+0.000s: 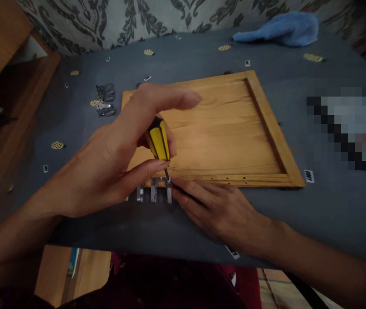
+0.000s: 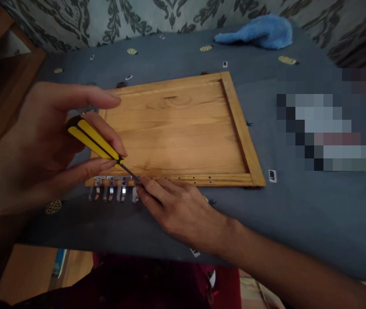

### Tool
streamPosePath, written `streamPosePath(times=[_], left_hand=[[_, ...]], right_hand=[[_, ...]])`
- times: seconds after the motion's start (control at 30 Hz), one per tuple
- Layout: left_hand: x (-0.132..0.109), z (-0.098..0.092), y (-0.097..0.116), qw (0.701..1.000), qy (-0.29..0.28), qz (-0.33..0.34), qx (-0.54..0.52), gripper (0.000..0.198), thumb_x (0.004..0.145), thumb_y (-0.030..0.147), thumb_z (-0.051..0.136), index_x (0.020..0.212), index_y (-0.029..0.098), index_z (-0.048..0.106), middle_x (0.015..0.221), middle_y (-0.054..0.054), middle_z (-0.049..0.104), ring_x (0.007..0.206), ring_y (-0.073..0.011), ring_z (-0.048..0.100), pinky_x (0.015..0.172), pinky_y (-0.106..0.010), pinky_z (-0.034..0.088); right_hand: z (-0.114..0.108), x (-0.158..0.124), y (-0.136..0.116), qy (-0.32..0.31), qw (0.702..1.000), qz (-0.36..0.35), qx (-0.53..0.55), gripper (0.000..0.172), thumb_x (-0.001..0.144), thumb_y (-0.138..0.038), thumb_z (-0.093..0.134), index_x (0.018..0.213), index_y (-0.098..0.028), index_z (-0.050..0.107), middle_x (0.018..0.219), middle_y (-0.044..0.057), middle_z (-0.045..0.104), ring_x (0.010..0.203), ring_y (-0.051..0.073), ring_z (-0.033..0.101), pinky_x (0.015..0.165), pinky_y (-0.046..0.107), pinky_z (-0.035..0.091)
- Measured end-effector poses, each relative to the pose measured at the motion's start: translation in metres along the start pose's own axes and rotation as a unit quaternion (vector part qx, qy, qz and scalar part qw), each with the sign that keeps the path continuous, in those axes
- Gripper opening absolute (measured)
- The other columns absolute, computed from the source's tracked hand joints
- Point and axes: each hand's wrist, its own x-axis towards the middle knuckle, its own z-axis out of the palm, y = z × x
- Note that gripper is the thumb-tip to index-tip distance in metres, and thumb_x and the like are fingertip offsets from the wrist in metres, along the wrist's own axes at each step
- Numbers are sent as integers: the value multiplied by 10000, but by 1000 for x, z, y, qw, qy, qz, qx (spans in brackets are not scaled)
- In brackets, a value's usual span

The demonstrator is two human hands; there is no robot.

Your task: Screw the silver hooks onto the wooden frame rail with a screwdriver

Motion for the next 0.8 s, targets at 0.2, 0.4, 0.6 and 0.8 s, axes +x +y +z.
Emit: streamPosePath(times=[0.2,0.4,0.6,0.8], left_hand=[[2,-1,-6,992,-1,65,104,376,895,302,545,1233,188,423,1113,-16,568,933,-147,598,786,-284,547],[3,-4,-5,989,18,64,136,354,883,262,568,1211,193,454,1159,-52,570,856,-130,593,713,-263,531],[1,-6,-7,992,-13,44,121,388,885,270,539,1257,244,432,1034,-27,569,922,-179,599,782,-331,530],[0,-2,-10,988,-15,57,144,442,876,352,543,1290,285,405,997,-12,546,891,-192,620,743,-386,564]], right_hand=[[1,-1,1,-6,1000,0,-7,250,938,-138,436,1094,-107,629,1183,124,628,939,209,629,707,334,561],[-1,0,2,-4,1000,-4,-2,246,939,-134,434,1083,-109,632,1142,114,645,909,200,636,686,318,558],[0,0,1,4,1000,-2,3,244,935,-133,439,1091,-90,621,1137,124,646,876,210,639,641,331,555],[0,-1,0,11,1000,5,-6,224,920,-126,474,1087,-107,622,1157,112,643,868,201,635,623,319,537]])
